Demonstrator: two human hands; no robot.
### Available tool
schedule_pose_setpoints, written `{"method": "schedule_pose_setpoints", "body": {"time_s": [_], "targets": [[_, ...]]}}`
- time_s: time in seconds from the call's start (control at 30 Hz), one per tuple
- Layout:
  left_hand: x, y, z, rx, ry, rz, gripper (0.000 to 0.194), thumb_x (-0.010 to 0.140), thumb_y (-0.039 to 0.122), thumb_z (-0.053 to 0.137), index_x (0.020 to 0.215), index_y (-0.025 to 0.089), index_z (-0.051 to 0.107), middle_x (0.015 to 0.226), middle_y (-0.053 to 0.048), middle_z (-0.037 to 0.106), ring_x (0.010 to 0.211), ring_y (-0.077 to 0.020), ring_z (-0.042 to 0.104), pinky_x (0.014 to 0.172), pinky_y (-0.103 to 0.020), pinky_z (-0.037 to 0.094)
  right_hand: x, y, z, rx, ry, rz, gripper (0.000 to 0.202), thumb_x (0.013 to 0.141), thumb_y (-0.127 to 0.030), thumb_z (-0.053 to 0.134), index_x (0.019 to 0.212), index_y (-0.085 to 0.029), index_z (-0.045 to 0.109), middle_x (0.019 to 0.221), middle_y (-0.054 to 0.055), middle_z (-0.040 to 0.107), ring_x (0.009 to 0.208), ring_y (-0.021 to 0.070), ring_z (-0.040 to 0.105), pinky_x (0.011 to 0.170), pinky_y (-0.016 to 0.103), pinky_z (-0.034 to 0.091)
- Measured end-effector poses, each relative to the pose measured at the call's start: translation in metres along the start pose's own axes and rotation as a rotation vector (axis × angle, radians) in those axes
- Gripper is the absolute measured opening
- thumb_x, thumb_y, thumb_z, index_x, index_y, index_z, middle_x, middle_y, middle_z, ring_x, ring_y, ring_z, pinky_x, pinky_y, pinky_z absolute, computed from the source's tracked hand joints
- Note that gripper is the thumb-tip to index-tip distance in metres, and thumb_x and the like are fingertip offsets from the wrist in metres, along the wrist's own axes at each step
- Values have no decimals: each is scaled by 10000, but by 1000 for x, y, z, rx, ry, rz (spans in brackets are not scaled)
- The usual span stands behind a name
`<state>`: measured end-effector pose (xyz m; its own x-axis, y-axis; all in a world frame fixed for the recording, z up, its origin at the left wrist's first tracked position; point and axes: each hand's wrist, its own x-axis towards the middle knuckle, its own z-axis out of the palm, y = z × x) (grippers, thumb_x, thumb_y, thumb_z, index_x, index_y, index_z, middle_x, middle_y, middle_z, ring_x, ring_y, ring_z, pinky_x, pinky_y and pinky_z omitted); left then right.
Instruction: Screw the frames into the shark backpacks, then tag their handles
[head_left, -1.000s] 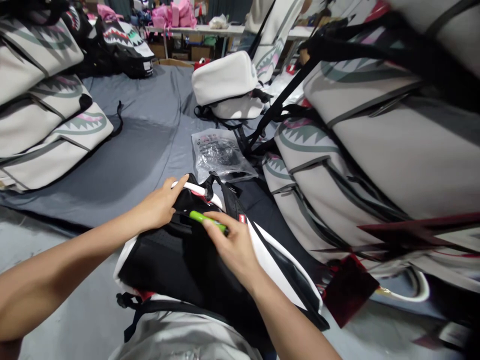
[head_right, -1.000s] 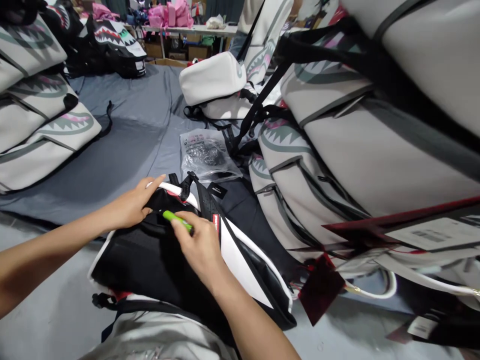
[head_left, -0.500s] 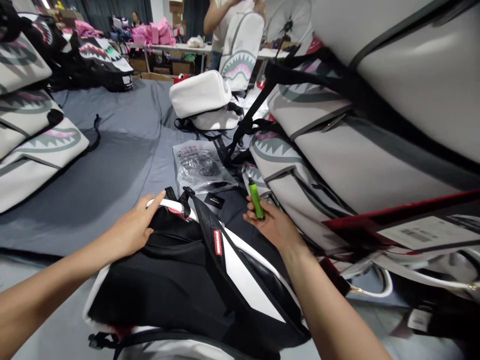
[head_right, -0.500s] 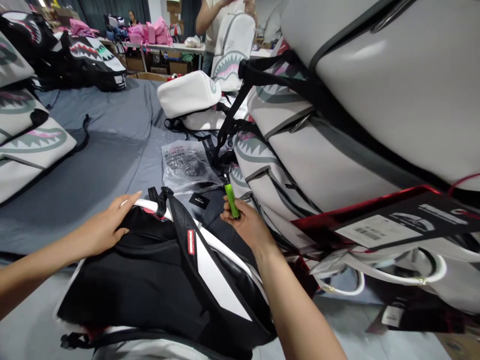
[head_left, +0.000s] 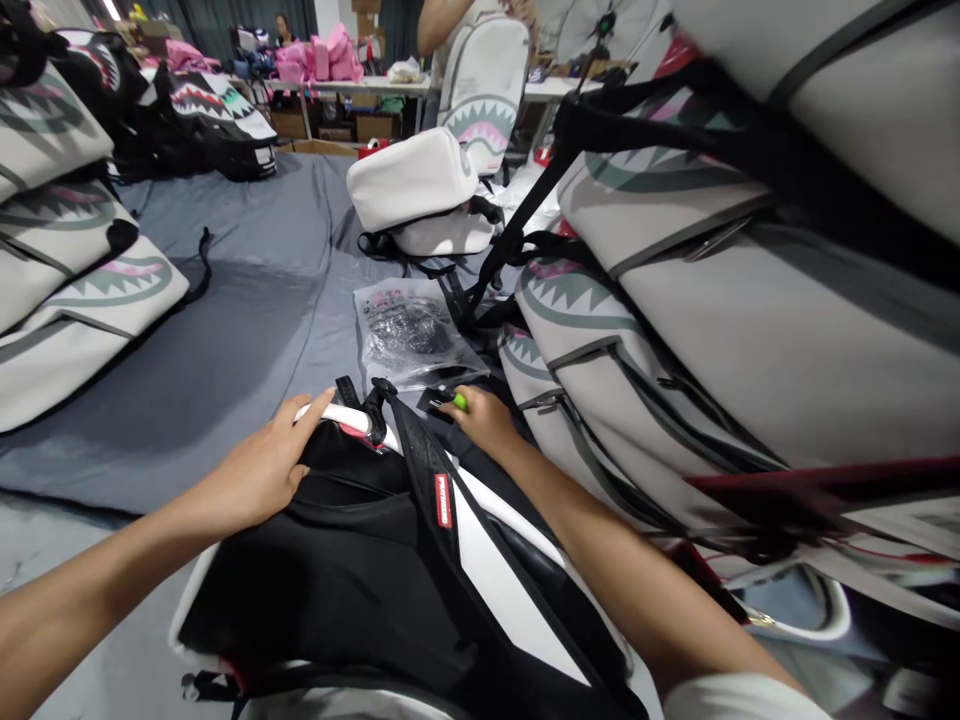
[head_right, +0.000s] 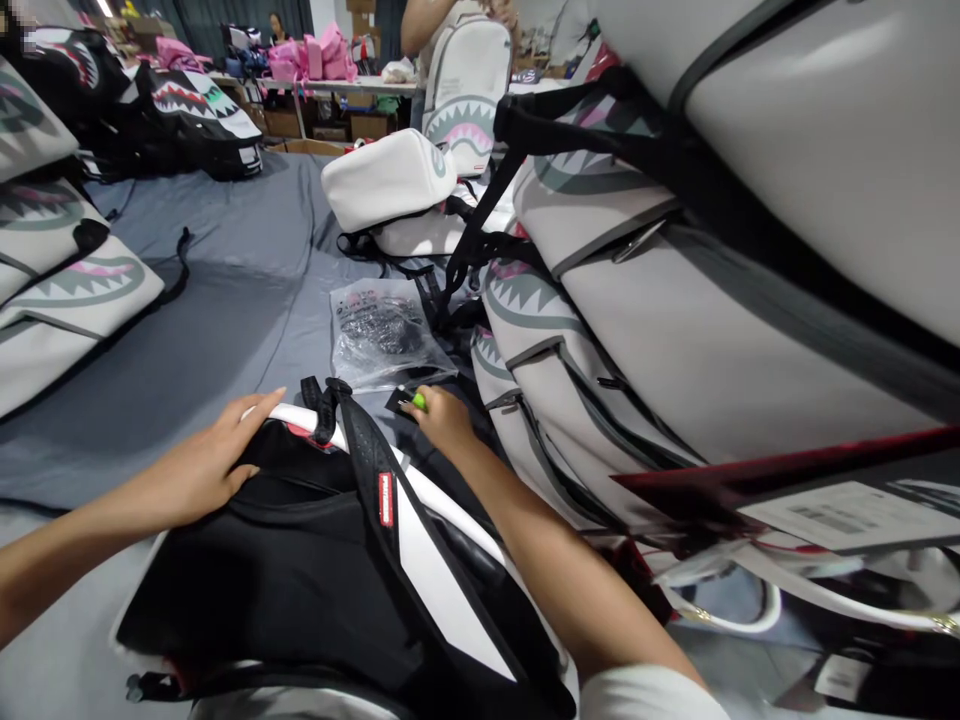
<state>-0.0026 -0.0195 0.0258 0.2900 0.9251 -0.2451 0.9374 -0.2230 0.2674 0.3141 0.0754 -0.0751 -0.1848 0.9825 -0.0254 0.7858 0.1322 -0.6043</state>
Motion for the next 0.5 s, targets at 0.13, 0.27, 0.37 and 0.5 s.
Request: {"method": "schedule_pose_setpoints", "body": {"time_s": [0.13,0.27,0.37,0.5], "targets": [[1,0,1,-1,-12,-25,930,822,141,497,1584,329,-3,1616,-104,211,1281,-317,543,1019,-440,492,12,7,15,-229,-77,-61,185,799,-200,722,973,-153,682,1180,139,634,1109,268,565,868,312,454],[2,-2,3,-24,13,-15,921,844,216,559,1578,369,24,1608,-78,250,1284,-323,539,1035,-451,481,10,11,18,-322,-118,-71,123,783,-63,646,871,-132,696,1080,160,685,1101,262,579,872,292,444],[3,-3,3,-33,23,-1,959,836,244,608,1577,376,13,1600,-73,270,1308,-327,519,1044,-451,474,10,11,10,-307,-53,-16,127,790,-81,611,848,-147,703,946,120,719,957,228,624,799,273,450],[3,2,0,-10,14,-21,966,827,216,617,1588,333,34,1606,-107,256,1341,-352,488,1016,-462,491,2,0,-19,-201,127,74,233,900,-248,504,930,-121,697,836,80,710,771,186,627,682,259,463]]}}
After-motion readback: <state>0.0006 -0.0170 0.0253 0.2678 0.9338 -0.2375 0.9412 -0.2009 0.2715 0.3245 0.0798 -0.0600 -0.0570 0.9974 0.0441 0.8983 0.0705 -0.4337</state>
